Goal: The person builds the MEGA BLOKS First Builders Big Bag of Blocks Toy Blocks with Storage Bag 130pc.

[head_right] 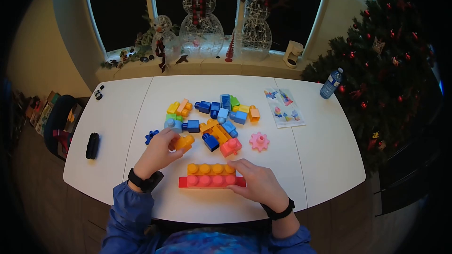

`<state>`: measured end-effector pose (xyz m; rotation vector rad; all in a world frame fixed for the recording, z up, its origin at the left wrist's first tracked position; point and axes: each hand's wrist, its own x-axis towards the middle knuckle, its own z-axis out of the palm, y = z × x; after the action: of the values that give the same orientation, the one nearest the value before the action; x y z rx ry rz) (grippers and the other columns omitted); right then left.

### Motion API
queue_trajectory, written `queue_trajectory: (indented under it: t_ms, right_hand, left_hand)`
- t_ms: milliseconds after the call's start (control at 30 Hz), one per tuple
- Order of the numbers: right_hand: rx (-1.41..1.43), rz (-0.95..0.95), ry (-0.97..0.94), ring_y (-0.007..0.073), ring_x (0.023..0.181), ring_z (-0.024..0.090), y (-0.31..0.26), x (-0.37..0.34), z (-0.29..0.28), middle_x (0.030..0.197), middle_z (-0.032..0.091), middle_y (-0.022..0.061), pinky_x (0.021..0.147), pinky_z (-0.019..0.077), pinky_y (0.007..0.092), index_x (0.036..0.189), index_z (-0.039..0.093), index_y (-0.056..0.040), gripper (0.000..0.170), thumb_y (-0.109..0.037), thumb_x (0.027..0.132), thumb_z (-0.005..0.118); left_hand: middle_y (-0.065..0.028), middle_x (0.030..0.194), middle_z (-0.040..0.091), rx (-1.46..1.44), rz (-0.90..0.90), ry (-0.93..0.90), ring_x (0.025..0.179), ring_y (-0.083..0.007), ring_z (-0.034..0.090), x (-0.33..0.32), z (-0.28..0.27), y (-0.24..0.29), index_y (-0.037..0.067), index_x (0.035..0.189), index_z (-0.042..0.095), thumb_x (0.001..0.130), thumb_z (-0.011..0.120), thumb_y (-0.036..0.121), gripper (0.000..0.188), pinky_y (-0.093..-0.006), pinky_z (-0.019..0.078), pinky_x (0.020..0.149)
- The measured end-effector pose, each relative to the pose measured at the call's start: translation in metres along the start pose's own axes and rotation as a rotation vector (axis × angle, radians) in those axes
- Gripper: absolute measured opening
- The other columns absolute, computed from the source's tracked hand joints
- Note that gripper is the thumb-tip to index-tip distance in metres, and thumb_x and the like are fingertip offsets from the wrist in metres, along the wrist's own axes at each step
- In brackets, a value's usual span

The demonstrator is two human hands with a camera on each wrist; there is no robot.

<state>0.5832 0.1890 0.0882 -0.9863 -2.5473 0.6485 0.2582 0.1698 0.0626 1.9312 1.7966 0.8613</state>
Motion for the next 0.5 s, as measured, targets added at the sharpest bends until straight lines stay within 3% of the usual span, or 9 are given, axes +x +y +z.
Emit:
queue_trajectory:
  t_ms: [133,233,500]
  right_hand:
    - [0.009,-0.004,0.005,0.0301,0.097,0.072,0.000,0.000,0.000,0.122,0.070,0.0050,0.078,0.0600,0.0392,0.131,0.064,-0.0120,0.055,-0.029,0.083,0.085]
    - [-0.023,-0.053,0.018,0.0242,0.084,0.074,0.004,0.000,0.001,0.122,0.070,0.0078,0.076,0.0596,0.0347,0.135,0.063,-0.0113,0.058,-0.027,0.084,0.086]
    - [-0.026,-0.047,0.014,0.0243,0.085,0.075,0.004,0.000,0.001,0.122,0.070,0.0078,0.076,0.0596,0.0344,0.135,0.063,-0.0112,0.058,-0.028,0.084,0.086]
  left_hand:
    - [-0.0134,0.102,0.068,-0.465,0.045,0.039,0.099,-0.0254,0.073,-0.032,-0.005,0.019,-0.003,0.114,0.067,0.088,0.082,0.010,0.033,-0.0336,0.0597,0.091]
    - [-0.0150,0.109,0.071,-0.323,0.153,-0.061,0.101,-0.0266,0.073,-0.045,-0.007,0.022,-0.002,0.119,0.067,0.088,0.081,0.011,0.036,-0.0342,0.0592,0.092]
    - [-0.0140,0.112,0.075,-0.191,0.204,-0.070,0.096,-0.0282,0.071,-0.049,0.000,0.015,0.001,0.121,0.069,0.085,0.084,0.015,0.042,-0.0350,0.0579,0.083]
